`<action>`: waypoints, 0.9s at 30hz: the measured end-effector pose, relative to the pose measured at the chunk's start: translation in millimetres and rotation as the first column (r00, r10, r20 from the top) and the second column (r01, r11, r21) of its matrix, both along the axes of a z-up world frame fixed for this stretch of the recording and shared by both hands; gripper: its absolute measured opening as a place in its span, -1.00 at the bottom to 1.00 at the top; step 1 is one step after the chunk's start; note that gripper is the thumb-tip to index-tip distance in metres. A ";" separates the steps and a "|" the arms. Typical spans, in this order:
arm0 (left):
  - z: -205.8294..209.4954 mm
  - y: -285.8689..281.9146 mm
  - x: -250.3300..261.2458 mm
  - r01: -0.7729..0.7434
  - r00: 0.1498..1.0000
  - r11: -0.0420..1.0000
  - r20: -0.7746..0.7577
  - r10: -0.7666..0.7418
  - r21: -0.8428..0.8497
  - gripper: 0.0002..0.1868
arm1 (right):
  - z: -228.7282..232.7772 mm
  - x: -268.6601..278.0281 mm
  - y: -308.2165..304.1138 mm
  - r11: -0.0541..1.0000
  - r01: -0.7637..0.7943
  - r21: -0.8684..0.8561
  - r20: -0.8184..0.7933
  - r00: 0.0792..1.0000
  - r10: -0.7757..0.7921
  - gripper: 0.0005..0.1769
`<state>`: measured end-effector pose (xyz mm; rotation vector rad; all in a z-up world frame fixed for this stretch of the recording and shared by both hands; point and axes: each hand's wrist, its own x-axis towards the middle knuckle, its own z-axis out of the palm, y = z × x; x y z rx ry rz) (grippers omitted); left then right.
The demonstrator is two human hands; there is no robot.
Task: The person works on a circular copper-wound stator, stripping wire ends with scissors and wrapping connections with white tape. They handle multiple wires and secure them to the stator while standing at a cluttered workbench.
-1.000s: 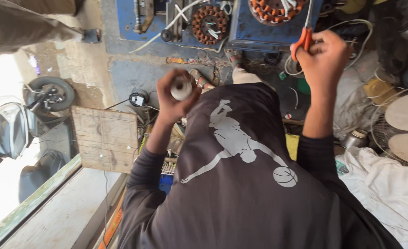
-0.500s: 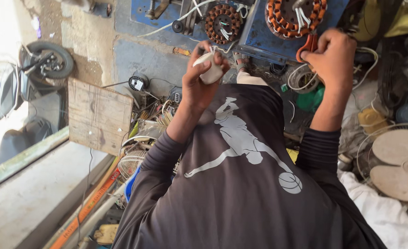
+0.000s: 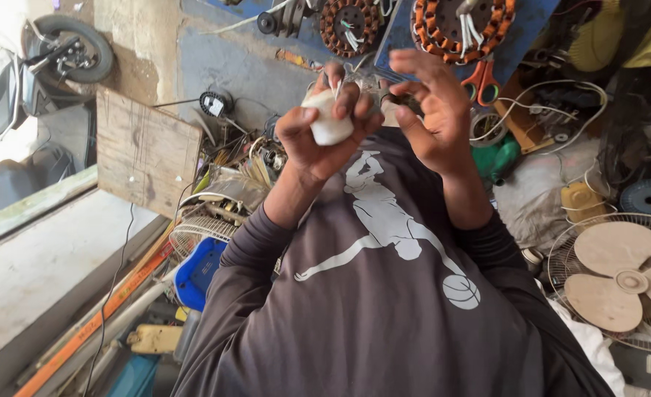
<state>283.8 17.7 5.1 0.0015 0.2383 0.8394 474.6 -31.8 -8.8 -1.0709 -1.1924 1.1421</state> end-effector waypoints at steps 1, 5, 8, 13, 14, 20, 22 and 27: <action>2.3 -1.0 -1.3 0.008 1.000 1.000 0.029 -0.009 0.015 -0.54 | -1.8 -2.0 7.2 0.993 -0.109 -0.039 -0.109 0.989 0.104 -0.50; 7.0 -4.3 -13.9 0.105 0.994 0.994 -0.032 -0.103 0.041 -0.57 | -6.9 -8.3 14.0 0.857 -0.508 -0.079 -0.527 0.752 0.397 -0.22; 7.0 11.5 -33.8 0.146 0.972 0.987 -0.198 -0.130 0.068 -0.57 | -10.6 -17.3 18.4 0.894 -0.427 -0.139 -0.469 0.823 0.320 -0.58; -7.0 41.9 -68.4 0.197 0.867 0.976 -0.481 -0.130 0.091 -0.60 | -13.5 -43.4 -2.0 0.958 0.006 -0.285 0.133 0.991 0.033 -0.85; -14.9 49.8 -73.4 0.217 0.829 0.963 -0.551 -0.097 0.158 -0.62 | -13.7 -46.4 -7.1 0.963 0.102 -0.250 0.227 0.973 -0.044 -0.82; -117.7 68.0 -95.7 0.279 0.558 0.897 -0.818 0.139 0.343 -0.66 | -17.0 -58.7 -59.0 0.834 0.396 -0.384 0.075 0.914 -0.400 -0.87; -166.1 67.0 -93.5 0.437 0.468 0.830 -0.876 0.119 0.346 -0.54 | -22.9 -70.4 -73.0 0.781 0.473 -0.408 0.080 0.870 -0.486 -0.88; -259.2 73.2 -73.6 0.577 0.249 0.690 -0.899 0.360 0.437 -0.30 | -41.7 -112.0 -94.9 0.635 0.575 -0.516 0.033 0.754 -0.656 -0.88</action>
